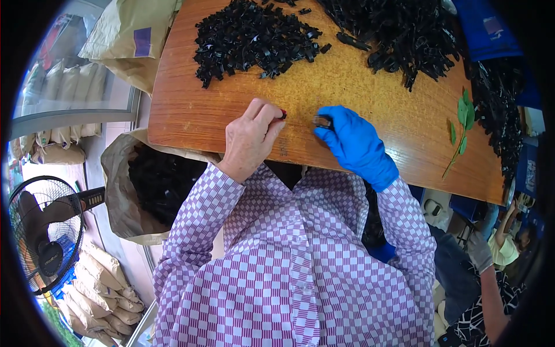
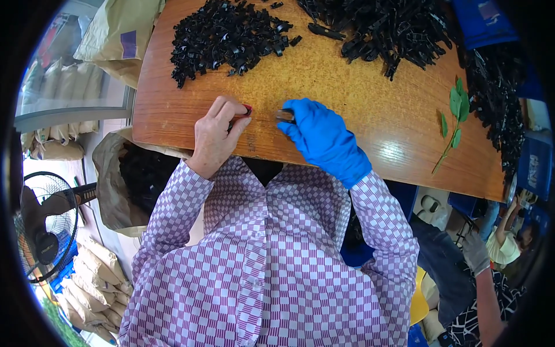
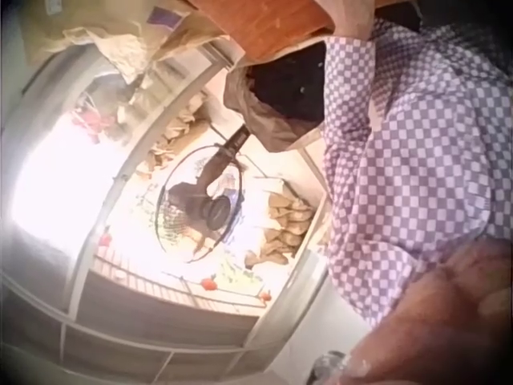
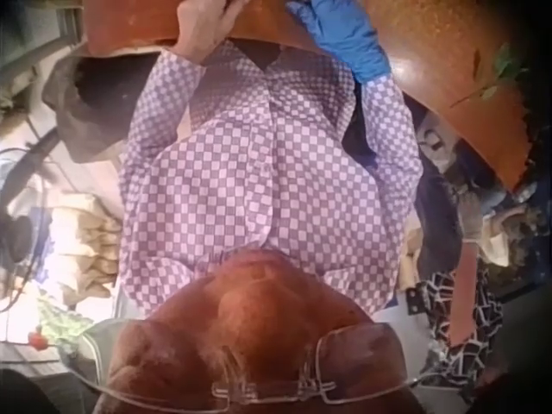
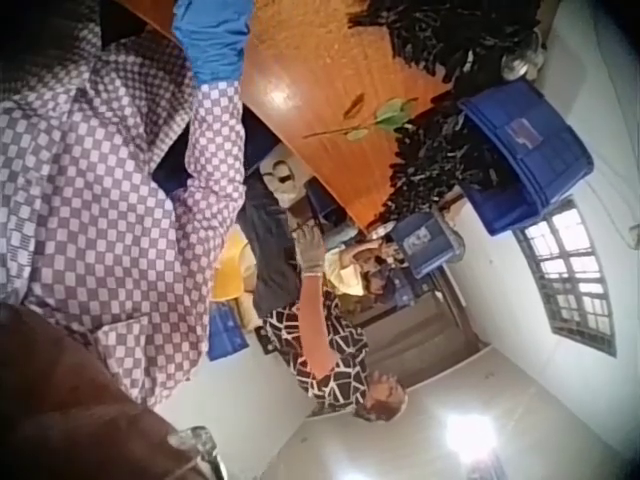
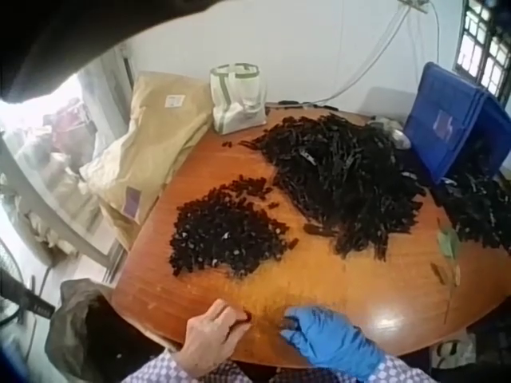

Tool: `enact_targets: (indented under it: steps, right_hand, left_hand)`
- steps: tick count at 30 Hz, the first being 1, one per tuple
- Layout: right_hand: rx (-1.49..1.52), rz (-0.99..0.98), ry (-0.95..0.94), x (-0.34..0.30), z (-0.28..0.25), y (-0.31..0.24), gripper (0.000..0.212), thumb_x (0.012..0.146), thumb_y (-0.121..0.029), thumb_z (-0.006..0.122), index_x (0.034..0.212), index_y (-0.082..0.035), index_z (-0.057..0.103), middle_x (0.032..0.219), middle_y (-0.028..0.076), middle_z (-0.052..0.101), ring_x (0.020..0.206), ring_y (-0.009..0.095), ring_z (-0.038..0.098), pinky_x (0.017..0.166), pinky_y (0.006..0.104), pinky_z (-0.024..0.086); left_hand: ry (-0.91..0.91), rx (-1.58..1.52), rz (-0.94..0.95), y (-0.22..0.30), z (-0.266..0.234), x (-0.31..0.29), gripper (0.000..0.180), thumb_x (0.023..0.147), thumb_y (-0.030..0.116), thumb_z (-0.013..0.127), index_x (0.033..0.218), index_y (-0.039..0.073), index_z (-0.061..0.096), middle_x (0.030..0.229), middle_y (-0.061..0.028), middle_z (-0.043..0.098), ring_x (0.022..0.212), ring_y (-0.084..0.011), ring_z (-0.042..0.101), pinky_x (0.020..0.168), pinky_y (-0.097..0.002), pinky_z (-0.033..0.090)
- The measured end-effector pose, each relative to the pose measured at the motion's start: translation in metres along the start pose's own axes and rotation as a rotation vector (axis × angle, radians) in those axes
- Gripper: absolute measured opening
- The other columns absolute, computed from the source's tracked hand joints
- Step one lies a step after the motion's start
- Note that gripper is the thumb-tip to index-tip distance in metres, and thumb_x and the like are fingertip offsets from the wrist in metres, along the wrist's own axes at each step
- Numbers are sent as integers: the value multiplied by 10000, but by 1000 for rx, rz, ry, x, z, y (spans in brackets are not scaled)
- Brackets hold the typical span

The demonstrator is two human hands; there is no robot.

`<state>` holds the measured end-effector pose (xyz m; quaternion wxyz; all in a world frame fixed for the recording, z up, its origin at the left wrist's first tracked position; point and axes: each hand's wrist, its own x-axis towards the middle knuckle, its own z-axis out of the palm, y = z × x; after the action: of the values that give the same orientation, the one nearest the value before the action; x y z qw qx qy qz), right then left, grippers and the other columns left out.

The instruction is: Manually assemble small black plastic components at a production workbench.

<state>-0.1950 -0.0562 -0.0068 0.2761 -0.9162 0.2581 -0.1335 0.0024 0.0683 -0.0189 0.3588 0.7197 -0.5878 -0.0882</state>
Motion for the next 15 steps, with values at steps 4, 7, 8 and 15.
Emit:
enact_targets:
  steps: [4, 7, 8, 15]
  right_hand:
    - [-19, -89, -28, 13, 10, -2, 343, 904, -281, 670, 1165, -79, 578, 977, 123, 667, 800, 323, 657, 676, 397, 524]
    - [-3, -88, -62, 18, 13, 0, 344, 909, -312, 659, 1166, -96, 586, 965, 112, 661, 795, 316, 660, 667, 396, 522]
    - [-15, -101, -74, 19, 13, 0, 345, 906, -319, 660, 1165, -102, 588, 958, 112, 659, 789, 312, 659, 661, 396, 520]
    - [-76, -119, -143, 23, 10, -1, 343, 901, -330, 659, 1174, -133, 593, 943, 105, 654, 766, 299, 656, 638, 394, 512]
  left_hand:
    - [-50, -20, -15, 3, 0, 1, 129, 844, 92, 717, 910, 57, 612, 897, -62, 629, 704, -222, 656, 583, -316, 516]
    - [-72, -42, -41, 6, 1, 0, 125, 839, 69, 719, 902, 50, 613, 887, -65, 644, 721, -221, 665, 598, -309, 524]
    - [-72, -49, -42, 7, 2, 0, 121, 838, 66, 720, 894, 49, 614, 879, -64, 645, 718, -221, 664, 597, -308, 524]
    - [-71, -82, -50, 6, 5, 2, 114, 830, 48, 723, 872, 42, 617, 845, -64, 644, 705, -214, 661, 592, -305, 518]
